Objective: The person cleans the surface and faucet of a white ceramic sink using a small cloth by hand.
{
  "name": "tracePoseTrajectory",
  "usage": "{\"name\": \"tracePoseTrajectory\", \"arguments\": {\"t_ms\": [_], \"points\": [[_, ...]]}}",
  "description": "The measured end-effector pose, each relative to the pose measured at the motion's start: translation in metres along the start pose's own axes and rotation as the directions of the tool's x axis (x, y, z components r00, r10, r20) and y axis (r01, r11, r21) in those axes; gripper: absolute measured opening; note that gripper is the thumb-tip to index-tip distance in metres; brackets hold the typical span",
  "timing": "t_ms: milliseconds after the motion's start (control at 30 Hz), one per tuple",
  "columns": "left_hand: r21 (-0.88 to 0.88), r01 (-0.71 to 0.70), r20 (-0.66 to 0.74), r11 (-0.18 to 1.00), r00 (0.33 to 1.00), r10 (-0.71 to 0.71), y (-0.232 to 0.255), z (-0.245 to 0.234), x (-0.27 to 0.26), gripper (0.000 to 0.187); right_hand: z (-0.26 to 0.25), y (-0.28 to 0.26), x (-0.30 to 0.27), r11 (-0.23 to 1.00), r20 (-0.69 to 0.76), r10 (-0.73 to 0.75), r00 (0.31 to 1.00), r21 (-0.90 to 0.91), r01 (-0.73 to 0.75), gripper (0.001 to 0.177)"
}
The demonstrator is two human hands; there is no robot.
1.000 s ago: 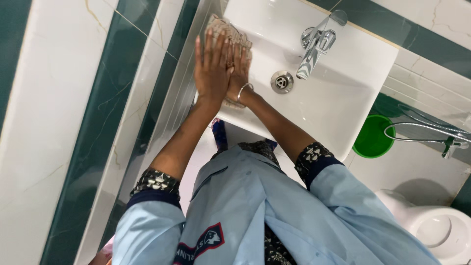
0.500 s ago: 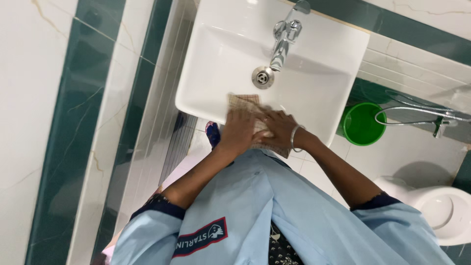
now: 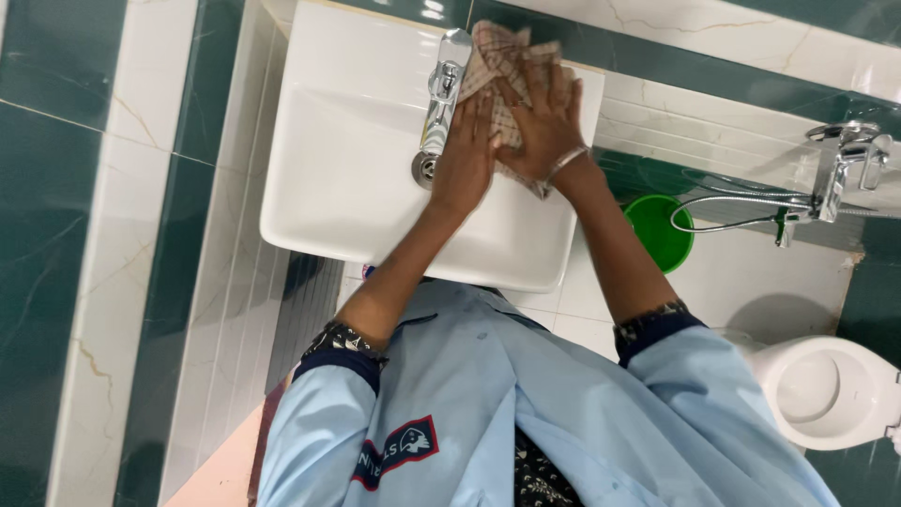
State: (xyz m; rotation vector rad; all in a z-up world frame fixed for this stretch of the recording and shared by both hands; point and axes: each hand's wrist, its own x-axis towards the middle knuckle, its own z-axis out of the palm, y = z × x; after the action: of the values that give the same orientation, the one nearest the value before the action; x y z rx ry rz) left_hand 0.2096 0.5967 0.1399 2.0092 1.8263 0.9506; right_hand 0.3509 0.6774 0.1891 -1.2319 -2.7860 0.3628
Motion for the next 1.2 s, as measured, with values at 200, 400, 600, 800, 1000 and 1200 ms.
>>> {"name": "tracePoseTrajectory", "arguments": {"t_ms": [200, 400, 600, 800, 1000, 1200], "points": [[0.184, 0.09, 0.073, 0.979, 0.992, -0.105, -0.008, 0.049, 0.015, 0.069, 0.046, 0.036, 0.0, 0.973, -0.003, 0.22, 0.975, -0.066, -0.22, 0.096], [0.139, -0.161, 0.105, 0.977, 0.983, 0.148, 0.046, 0.089, 0.025, 0.058, 0.078, 0.086, -0.071, 0.925, -0.072, 0.379, 0.923, 0.049, -0.376, 0.086], [0.167, 0.109, -0.012, 0.98, 0.994, -0.109, -0.002, 0.043, 0.011, 0.062, 0.076, 0.041, 0.011, 0.967, 0.048, 0.23, 0.972, -0.121, -0.223, 0.089], [-0.058, 0.154, 0.101, 0.986, 0.984, -0.147, -0.024, 0.002, -0.025, 0.063, 0.102, -0.02, 0.015, 0.976, -0.277, 0.082, 0.957, -0.174, -0.134, 0.067], [0.289, 0.141, 0.237, 0.947, 0.948, -0.213, -0.099, -0.024, -0.067, 0.054, 0.156, -0.103, 0.029, 0.986, -0.43, 0.164, 0.888, 0.092, -0.137, 0.057], [0.091, 0.128, 0.095, 0.988, 0.986, -0.136, -0.149, -0.09, -0.021, 0.066, 0.112, -0.139, 0.1, 0.991, -0.41, 0.009, 0.912, 0.124, 0.046, 0.065]]}}
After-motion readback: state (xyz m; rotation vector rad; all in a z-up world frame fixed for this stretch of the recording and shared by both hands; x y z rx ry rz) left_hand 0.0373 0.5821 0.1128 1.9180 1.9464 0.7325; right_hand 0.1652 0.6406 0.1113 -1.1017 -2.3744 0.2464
